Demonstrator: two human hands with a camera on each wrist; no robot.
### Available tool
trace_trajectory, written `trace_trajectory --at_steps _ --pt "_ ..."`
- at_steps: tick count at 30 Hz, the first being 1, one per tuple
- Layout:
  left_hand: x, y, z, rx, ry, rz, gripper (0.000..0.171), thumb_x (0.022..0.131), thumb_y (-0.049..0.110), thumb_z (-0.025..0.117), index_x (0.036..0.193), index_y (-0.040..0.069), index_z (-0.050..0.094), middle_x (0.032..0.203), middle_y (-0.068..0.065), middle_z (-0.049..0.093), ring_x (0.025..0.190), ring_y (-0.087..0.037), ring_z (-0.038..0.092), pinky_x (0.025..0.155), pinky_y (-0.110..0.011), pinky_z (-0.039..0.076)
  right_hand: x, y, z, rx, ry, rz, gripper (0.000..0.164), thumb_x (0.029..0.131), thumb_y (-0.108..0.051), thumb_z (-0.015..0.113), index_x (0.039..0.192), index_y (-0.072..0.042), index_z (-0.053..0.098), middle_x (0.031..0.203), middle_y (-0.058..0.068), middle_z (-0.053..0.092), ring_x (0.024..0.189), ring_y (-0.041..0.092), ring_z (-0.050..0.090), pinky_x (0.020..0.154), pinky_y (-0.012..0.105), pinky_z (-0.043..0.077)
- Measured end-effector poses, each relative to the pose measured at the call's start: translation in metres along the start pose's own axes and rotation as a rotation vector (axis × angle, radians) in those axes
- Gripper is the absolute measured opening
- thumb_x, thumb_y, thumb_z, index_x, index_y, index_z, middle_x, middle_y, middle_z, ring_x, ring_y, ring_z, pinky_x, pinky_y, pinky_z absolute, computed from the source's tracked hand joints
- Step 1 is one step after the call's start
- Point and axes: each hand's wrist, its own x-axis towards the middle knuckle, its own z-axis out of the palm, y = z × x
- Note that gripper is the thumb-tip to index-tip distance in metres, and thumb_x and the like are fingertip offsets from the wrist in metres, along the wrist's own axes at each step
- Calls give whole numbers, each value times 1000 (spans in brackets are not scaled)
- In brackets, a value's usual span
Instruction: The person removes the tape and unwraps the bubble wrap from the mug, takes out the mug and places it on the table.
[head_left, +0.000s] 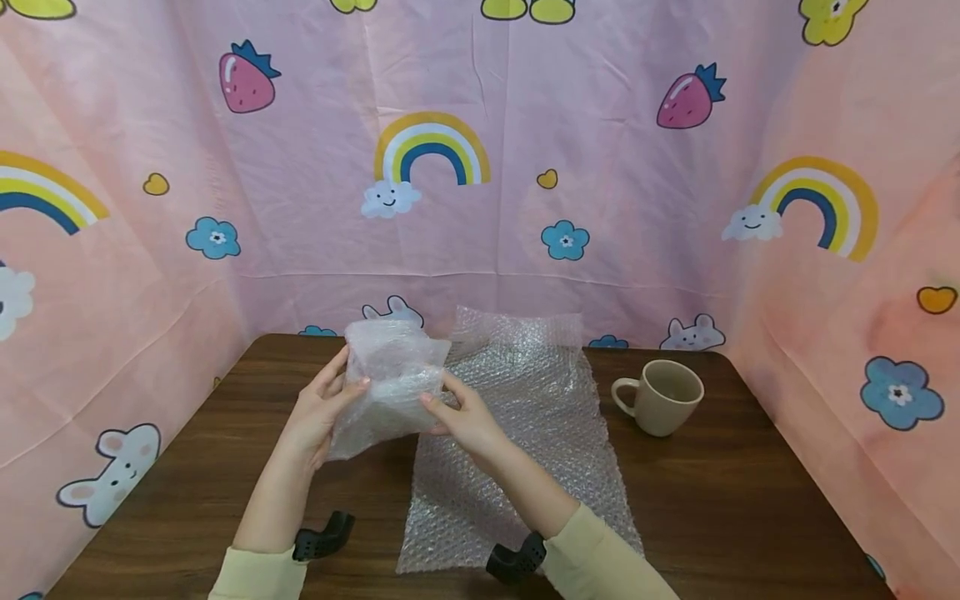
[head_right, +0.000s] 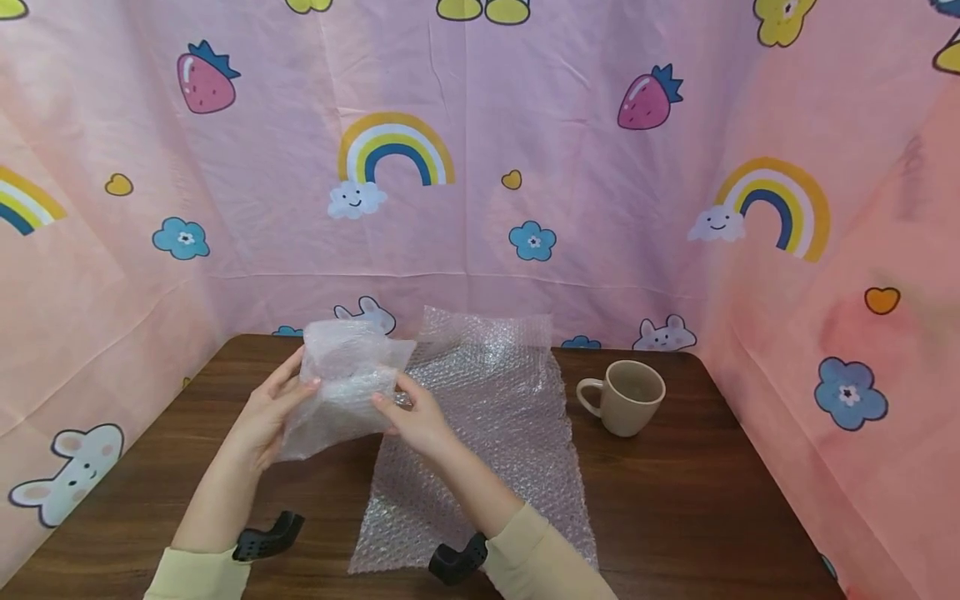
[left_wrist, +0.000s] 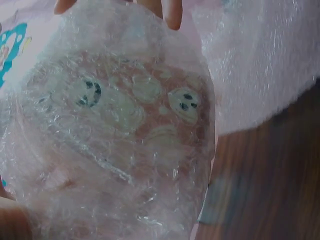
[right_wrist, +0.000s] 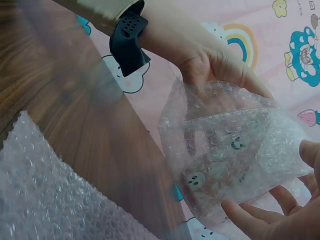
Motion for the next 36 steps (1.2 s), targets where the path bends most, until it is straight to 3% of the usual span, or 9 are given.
trace_trajectory --at_steps 7,20,30,36 --pt "-1 4 22 -40 -15 6 77 94 23 64 155 29 16 155 -13 21 132 -32 33 102 -52 32 -12 0 -19 -16 -4 -16 47 98 -24 56 143 -15 45 131 13 47 107 31 60 84 45 51" --pt "8 -3 58 -88 -52 22 77 91 19 68 153 27 24 154 -7 27 130 -26 39 96 -40 43 -37 1 -51 -25 15 -49 52 99 -24 55 146 -9 39 136 18 42 112 37 56 88 50 49" --pt "16 -13 91 -104 -42 59 77 88 17 72 151 27 29 153 -10 29 134 -26 35 104 -47 33 -50 4 -78 -28 77 -51 50 98 -23 57 143 -10 42 141 15 39 111 35 57 87 51 49" --pt "25 -20 111 -83 -67 76 77 87 20 73 151 28 32 157 0 20 142 -22 17 110 -46 23 -58 7 -96 -18 118 -44 49 98 -20 57 144 -9 42 144 13 37 110 33 58 86 51 49"
